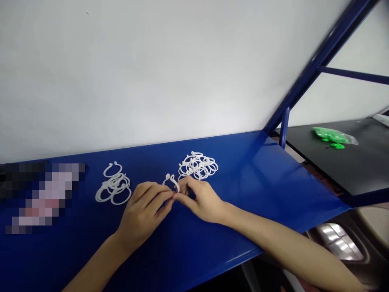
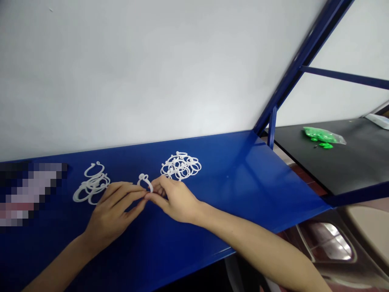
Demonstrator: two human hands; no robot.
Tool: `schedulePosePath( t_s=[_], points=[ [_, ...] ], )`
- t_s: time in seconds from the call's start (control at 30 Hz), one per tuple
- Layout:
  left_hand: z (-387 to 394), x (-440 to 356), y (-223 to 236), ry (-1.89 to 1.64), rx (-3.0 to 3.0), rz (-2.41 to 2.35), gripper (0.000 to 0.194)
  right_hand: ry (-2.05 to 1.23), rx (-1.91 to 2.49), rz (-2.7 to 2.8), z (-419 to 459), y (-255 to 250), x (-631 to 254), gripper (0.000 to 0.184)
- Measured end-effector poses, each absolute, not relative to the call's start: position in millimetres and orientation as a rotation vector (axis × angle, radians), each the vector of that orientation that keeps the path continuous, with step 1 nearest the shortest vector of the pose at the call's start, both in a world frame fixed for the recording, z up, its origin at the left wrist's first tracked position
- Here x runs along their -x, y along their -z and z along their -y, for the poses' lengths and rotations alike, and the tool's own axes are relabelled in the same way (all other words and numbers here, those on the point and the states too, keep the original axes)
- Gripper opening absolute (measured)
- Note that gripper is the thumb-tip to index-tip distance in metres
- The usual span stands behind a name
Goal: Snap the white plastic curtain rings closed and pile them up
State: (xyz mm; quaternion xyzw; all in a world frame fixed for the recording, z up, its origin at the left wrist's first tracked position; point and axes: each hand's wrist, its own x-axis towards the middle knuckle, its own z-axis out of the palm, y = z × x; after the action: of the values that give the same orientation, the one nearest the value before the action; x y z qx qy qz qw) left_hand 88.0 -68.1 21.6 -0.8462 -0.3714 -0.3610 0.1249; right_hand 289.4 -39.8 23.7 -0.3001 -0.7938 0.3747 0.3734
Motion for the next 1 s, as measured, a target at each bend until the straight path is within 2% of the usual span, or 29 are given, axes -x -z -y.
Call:
schedulePosePath(
  t_s=[0.17,0.27,0.4,0.5,0.73,1.0],
  points=[
    [69.5,-90.1,-21.8,1.308,2.431,1.322,0.003,-0.845,0.773,2.0,40.1,-23.5,-290.4,0.008],
    [69.3,-89.2,-22.3,1.419,2.318,1.667,0.015,-0.78,0.761,2.072,39.6,-24.1,-292.3,0.011],
    [66.8,-86.5,-20.1,1.378,2.473,1.908,0.028,-0.718,0.752,2.177,40.4,-25.4,-294.3,0.028],
    [66.2,-84.5,-16.8,1.408,2.505,2.006,0.032,-0.592,0.712,2.258,41.4,-27.0,-295.0,0.027],
    [70.3,-85.4,-18.9,1.402,2.594,1.907,0.036,-0.439,0.642,2.299,44.1,-28.0,-295.1,0.026],
    [71.6,-80.7,-15.3,1.398,2.695,1.62,0.026,-0.428,0.551,2.385,48.0,-24.6,-297.1,0.031]
  ],
)
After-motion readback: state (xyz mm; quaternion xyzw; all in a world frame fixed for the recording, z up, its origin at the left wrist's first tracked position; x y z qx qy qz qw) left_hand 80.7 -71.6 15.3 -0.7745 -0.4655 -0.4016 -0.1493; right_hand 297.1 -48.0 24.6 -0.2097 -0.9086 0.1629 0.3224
